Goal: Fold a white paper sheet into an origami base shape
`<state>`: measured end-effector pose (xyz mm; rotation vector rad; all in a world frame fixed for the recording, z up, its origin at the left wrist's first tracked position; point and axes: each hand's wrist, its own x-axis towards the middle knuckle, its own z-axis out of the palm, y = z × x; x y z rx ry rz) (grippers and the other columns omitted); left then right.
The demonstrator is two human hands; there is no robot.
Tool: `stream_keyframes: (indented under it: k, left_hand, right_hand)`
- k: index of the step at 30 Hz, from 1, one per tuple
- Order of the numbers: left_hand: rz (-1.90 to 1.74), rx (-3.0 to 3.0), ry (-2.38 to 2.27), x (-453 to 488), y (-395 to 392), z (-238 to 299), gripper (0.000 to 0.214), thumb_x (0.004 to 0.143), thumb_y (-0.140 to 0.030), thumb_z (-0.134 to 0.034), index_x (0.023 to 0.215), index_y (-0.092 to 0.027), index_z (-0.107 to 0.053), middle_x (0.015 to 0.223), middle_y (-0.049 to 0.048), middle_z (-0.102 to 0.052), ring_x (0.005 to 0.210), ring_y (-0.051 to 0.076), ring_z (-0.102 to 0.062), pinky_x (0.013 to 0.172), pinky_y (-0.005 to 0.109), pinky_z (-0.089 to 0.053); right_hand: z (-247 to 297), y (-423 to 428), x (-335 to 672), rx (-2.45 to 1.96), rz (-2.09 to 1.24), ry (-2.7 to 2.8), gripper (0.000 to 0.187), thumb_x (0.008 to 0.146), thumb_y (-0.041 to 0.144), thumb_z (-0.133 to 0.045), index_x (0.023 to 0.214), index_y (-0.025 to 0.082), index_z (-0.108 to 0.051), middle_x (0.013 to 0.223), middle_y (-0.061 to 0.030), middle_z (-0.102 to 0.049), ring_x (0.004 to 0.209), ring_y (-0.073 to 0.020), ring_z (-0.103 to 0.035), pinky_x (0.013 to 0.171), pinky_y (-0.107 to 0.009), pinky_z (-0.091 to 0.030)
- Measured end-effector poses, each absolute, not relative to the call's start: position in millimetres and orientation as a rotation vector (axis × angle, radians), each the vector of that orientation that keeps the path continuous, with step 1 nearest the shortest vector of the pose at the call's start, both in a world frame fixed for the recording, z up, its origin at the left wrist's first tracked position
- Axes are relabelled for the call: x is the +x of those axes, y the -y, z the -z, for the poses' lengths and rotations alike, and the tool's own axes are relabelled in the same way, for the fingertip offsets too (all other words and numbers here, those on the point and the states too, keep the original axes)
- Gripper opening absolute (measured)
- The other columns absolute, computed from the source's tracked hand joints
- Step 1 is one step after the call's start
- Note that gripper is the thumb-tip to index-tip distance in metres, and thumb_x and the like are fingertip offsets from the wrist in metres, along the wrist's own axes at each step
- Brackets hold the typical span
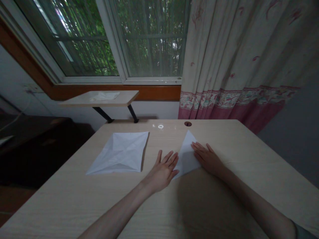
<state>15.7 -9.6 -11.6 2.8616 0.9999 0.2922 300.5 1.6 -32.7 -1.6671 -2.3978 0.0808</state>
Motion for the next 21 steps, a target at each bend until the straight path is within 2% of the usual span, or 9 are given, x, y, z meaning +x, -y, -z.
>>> stream_keyframes:
  k: [4,7,11,15,21]
  left_hand:
    - [-0.301,2.867,-0.994,16.3,9.2,9.1,0.052,0.105,-0.044,-0.034,0.150,-0.019,-0.038,0.157,0.0111,-0.038,0.148,0.029,-0.031,0.120,0.063,-0.013]
    - [-0.285,2.850,-1.000,16.5,9.7,6.5,0.053,0.105,-0.047,-0.034,0.149,-0.017,-0.040,0.157,0.0107,-0.038,0.147,0.029,-0.031,0.121,0.062,-0.015]
    - [-0.341,2.837,-1.006,16.4,10.8,1.5,0.059,0.100,-0.057,-0.039,0.144,-0.019,-0.048,0.154,0.0099,-0.043,0.145,0.030,-0.036,0.121,0.060,-0.018]
    - [-0.414,2.836,-1.015,17.4,12.4,-2.0,0.068,0.089,-0.066,-0.055,0.138,-0.019,-0.055,0.150,0.0100,-0.050,0.141,0.033,-0.042,0.120,0.059,-0.022]
    - [-0.491,2.815,-1.022,18.7,14.1,-6.1,0.048,0.089,-0.050,-0.064,0.126,-0.021,-0.064,0.143,0.0065,-0.057,0.133,0.030,-0.051,0.119,0.055,-0.029]
  right_hand:
    - [36.2,-3.2,301.9,-1.704,-0.025,2.343,0.051,0.102,0.035,-0.029,0.146,0.015,-0.045,0.156,-0.0128,-0.039,0.146,-0.0254,-0.033,0.119,-0.056,-0.025]
    - [38.5,-4.1,303.0,-1.767,0.036,2.235,0.052,0.100,0.034,-0.032,0.144,0.010,-0.047,0.152,-0.0168,-0.044,0.144,-0.0274,-0.037,0.119,-0.056,-0.024]
    - [38.8,-5.1,304.3,-1.767,0.012,2.175,0.049,0.100,0.034,-0.033,0.140,0.012,-0.052,0.143,-0.0170,-0.055,0.136,-0.0292,-0.048,0.117,-0.057,-0.028]
    - [37.9,-5.7,304.8,-1.690,0.007,2.156,0.047,0.100,0.034,-0.033,0.139,0.016,-0.054,0.140,-0.0155,-0.059,0.131,-0.0290,-0.054,0.115,-0.058,-0.030]
    - [39.1,-6.4,305.7,-1.632,-0.008,2.077,0.046,0.100,0.032,-0.033,0.135,0.019,-0.059,0.133,-0.0130,-0.065,0.123,-0.0282,-0.060,0.113,-0.056,-0.035]
